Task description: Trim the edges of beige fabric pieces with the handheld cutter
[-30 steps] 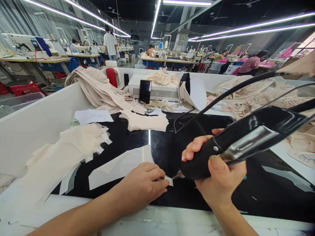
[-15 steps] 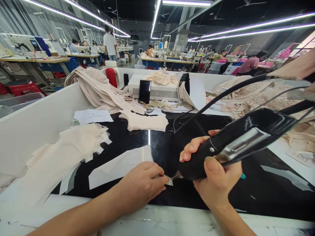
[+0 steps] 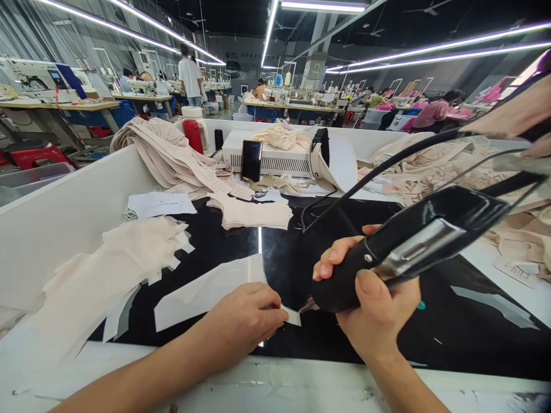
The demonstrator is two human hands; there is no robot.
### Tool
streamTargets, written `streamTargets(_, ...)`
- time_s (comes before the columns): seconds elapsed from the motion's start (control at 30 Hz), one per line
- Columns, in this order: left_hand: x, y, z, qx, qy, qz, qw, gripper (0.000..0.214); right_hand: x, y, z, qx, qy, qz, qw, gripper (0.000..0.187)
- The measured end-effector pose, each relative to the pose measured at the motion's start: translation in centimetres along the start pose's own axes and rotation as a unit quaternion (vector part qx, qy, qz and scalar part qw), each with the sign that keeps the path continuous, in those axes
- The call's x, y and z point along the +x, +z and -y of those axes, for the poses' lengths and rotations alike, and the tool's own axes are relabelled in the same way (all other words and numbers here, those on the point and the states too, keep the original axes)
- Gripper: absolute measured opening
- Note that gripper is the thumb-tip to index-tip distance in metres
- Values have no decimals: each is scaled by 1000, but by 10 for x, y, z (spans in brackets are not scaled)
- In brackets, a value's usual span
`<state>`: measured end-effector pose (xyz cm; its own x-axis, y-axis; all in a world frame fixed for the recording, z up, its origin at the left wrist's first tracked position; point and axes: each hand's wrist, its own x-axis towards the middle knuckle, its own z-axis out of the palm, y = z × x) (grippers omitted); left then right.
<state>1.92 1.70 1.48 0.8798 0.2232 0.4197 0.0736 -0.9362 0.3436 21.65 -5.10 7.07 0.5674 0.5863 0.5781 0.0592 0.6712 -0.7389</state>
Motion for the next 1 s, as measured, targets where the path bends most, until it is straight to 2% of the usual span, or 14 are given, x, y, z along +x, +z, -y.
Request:
streamTargets(0.3,1,0,0,-10,7,-11,1000,21,0,0,3,-3,-6,1,1000,40)
streamTargets(0.5,0,-3,-1,-10,0,-4,1000,20,-4,-1,2,-4,0,9,1000,47)
streamTargets(0.77,0,-6,2,-3,0,8,1000,15,-4,0,4,1,-3,23,1000,36)
streamTargets(1.0,1,-5,7,4,5,4,1000,15,-5,0,10,17,5,16,1000,42)
